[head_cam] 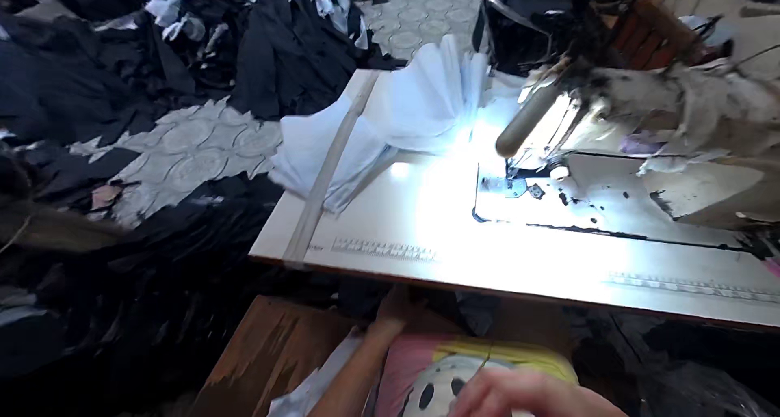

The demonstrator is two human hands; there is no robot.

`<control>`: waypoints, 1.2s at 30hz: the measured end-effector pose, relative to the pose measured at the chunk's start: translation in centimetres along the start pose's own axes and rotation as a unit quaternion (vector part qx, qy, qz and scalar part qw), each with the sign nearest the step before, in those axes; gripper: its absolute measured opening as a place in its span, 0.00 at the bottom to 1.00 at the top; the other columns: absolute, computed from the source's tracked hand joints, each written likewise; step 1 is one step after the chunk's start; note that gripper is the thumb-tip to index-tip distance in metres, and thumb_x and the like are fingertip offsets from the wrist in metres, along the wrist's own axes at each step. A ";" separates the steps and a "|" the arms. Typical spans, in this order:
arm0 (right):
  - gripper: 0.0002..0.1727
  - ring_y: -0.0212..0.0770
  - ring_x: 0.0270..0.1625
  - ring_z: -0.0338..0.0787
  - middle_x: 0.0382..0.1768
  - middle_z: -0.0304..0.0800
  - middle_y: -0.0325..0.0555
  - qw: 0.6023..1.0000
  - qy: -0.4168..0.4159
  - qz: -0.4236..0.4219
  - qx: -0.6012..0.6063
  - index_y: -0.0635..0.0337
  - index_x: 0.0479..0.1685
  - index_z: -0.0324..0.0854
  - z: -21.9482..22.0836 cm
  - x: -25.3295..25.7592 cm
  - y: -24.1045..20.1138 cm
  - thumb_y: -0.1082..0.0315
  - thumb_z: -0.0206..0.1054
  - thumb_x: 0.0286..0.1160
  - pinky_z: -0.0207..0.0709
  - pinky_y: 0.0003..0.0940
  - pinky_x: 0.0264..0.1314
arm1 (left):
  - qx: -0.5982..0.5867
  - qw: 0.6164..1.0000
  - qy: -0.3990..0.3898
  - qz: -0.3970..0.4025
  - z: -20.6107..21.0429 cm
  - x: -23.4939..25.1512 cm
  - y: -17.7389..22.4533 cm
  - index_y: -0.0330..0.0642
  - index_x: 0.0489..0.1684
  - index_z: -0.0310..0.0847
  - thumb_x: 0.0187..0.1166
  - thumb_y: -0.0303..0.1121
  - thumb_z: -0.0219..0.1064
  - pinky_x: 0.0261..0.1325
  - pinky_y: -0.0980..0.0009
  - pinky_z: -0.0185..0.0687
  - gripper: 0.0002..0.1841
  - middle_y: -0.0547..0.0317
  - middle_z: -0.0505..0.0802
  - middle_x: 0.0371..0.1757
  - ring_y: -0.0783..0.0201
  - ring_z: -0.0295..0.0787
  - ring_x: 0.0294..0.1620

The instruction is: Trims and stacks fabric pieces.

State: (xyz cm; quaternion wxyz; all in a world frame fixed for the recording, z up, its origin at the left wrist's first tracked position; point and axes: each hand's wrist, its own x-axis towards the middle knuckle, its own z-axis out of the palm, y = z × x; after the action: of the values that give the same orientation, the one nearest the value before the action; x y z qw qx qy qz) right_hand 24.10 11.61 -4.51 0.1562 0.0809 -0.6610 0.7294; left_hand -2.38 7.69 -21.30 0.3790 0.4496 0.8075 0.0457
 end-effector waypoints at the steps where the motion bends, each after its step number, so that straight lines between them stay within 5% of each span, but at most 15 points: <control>1: 0.33 0.38 0.77 0.82 0.69 0.88 0.44 0.998 0.058 0.000 0.027 0.58 0.63 0.83 -1.6 -0.3 0.6 0.37 0.57 0.83 0.72 0.37 0.82 | -0.021 1.000 -0.006 0.013 -0.1 0.5 0.0 0.36 0.81 0.71 0.83 0.50 0.66 0.82 0.42 0.67 0.33 0.36 0.80 0.78 0.40 0.75 0.81; 4: 0.21 0.21 0.62 0.87 0.66 0.89 0.29 0.986 0.163 0.036 0.024 0.46 0.67 0.84 -5.1 -0.3 1.5 0.47 0.55 0.89 0.80 0.23 0.64 | -0.091 0.979 -0.108 0.143 -1.6 -2.1 0.2 0.30 0.67 0.84 0.84 0.37 0.67 0.77 0.40 0.73 0.21 0.33 0.90 0.64 0.39 0.85 0.69; 6: 0.18 0.18 0.49 0.87 0.67 0.88 0.38 0.982 0.160 0.091 -0.033 0.59 0.68 0.80 -5.9 0.9 1.5 0.64 0.59 0.86 0.80 0.18 0.49 | -0.108 0.930 -0.153 0.315 -4.1 -6.1 2.2 0.23 0.46 0.87 0.79 0.29 0.69 0.53 0.47 0.84 0.13 0.34 0.93 0.40 0.45 0.92 0.44; 8: 0.27 0.36 0.47 0.90 0.69 0.85 0.59 0.974 0.080 0.160 -0.142 0.71 0.75 0.75 -5.9 3.2 1.2 0.70 0.69 0.77 0.83 0.33 0.51 | -0.148 0.867 -0.086 0.468 -6.7 -9.3 4.0 0.24 0.34 0.87 0.74 0.26 0.73 0.43 0.59 0.88 0.09 0.42 0.93 0.30 0.57 0.93 0.33; 11: 0.21 0.61 0.50 0.92 0.49 0.91 0.69 0.947 -0.044 0.208 -0.242 0.73 0.62 0.82 -5.5 6.4 0.7 0.69 0.74 0.73 0.81 0.63 0.54 | -0.338 0.770 0.051 0.539 -9.6 -11.5 5.6 0.50 0.48 0.85 0.80 0.39 0.72 0.56 0.82 0.79 0.07 0.71 0.90 0.42 0.82 0.85 0.48; 13: 0.14 0.56 0.40 0.90 0.36 0.90 0.65 0.950 -0.107 0.188 -0.227 0.75 0.52 0.85 -6.5 7.0 -0.1 0.72 0.72 0.74 0.79 0.56 0.45 | -0.421 0.729 0.149 0.519 -11.8 -12.7 6.0 0.70 0.64 0.87 0.83 0.47 0.67 0.68 0.85 0.77 0.14 0.89 0.92 0.60 0.89 0.84 0.63; 16: 0.07 0.43 0.31 0.84 0.28 0.86 0.57 0.955 -0.140 0.175 -0.192 0.75 0.42 0.85 -8.8 5.6 -1.0 0.78 0.71 0.69 0.77 0.40 0.36 | -0.421 0.699 0.258 0.517 -17.8 -14.5 2.1 0.67 0.69 0.82 0.92 0.41 0.54 0.71 0.82 0.76 0.15 0.84 0.90 0.64 0.86 0.83 0.66; 20: 0.09 0.27 0.36 0.84 0.33 0.88 0.45 0.968 -0.057 0.186 -0.161 0.70 0.40 0.84 -11.5 0.9 -3.0 0.70 0.69 0.70 0.77 0.26 0.42 | -0.485 0.619 0.255 0.563 -21.5 -13.7 0.7 0.56 0.59 0.88 0.90 0.34 0.56 0.65 0.80 0.82 0.14 0.75 0.95 0.55 0.80 0.90 0.57; 23: 0.11 0.14 0.37 0.82 0.33 0.89 0.30 0.979 0.049 0.098 -0.169 0.60 0.36 0.87 -13.5 -2.8 -4.8 0.61 0.72 0.74 0.72 0.12 0.38 | -0.251 0.749 0.386 0.477 -21.4 -10.6 1.5 0.59 0.61 0.84 0.85 0.40 0.65 0.57 0.87 0.81 0.11 0.83 0.91 0.54 0.88 0.86 0.53; 26: 0.11 0.11 0.36 0.82 0.32 0.90 0.30 0.973 0.076 0.082 -0.202 0.62 0.37 0.85 -12.9 -2.5 -6.7 0.61 0.70 0.77 0.73 0.07 0.38 | -0.050 0.836 0.358 0.413 -20.2 -9.4 5.4 0.22 0.71 0.73 0.79 0.45 0.70 0.72 0.50 0.77 0.33 0.31 0.85 0.69 0.47 0.82 0.71; 29: 0.11 0.24 0.33 0.86 0.30 0.91 0.46 0.954 0.054 0.093 -0.281 0.69 0.40 0.87 -11.0 0.9 -6.5 0.67 0.70 0.75 0.77 0.19 0.37 | -0.048 0.826 0.221 0.516 -13.7 -8.9 12.2 0.36 0.75 0.74 0.74 0.62 0.67 0.77 0.58 0.76 0.41 0.46 0.87 0.69 0.59 0.82 0.73; 31: 0.09 0.20 0.28 0.80 0.26 0.87 0.41 0.955 0.073 0.101 -0.268 0.69 0.40 0.87 -10.7 2.6 -6.3 0.70 0.71 0.72 0.72 0.16 0.31 | -0.025 0.803 0.177 0.569 -10.8 -8.2 15.1 0.38 0.54 0.86 0.76 0.49 0.69 0.59 0.55 0.86 0.22 0.53 0.94 0.44 0.60 0.92 0.49; 33: 0.07 0.09 0.23 0.68 0.24 0.80 0.24 0.968 0.110 0.128 -0.188 0.64 0.41 0.84 -10.8 3.3 -6.0 0.73 0.72 0.68 0.60 0.08 0.26 | -0.080 0.808 0.118 0.571 -11.4 -8.0 15.5 0.39 0.36 0.86 0.78 0.32 0.64 0.34 0.75 0.84 0.07 0.61 0.90 0.26 0.72 0.87 0.27; 34: 0.10 0.07 0.25 0.69 0.27 0.81 0.20 0.973 0.104 0.152 -0.142 0.61 0.45 0.82 -10.9 3.3 -5.5 0.74 0.72 0.66 0.62 0.06 0.28 | -0.153 0.808 0.071 0.564 -12.8 -8.4 15.0 0.41 0.36 0.83 0.84 0.33 0.59 0.29 0.85 0.77 0.09 0.67 0.86 0.23 0.81 0.81 0.24; 36: 0.19 0.16 0.40 0.83 0.41 0.89 0.35 0.970 0.042 0.228 -0.071 0.70 0.58 0.79 -10.0 3.2 -3.8 0.78 0.70 0.66 0.79 0.17 0.47 | -0.325 0.776 0.007 0.541 -15.9 -9.8 13.5 0.58 0.45 0.85 0.90 0.44 0.56 0.33 0.95 0.77 0.11 0.86 0.89 0.33 0.95 0.81 0.31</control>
State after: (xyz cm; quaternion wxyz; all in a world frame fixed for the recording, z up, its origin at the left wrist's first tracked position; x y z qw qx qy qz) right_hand 23.21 22.16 -1.03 0.0189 -0.1140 -0.7051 0.6996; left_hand -0.43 12.46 1.10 0.4098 0.6618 0.3711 0.5064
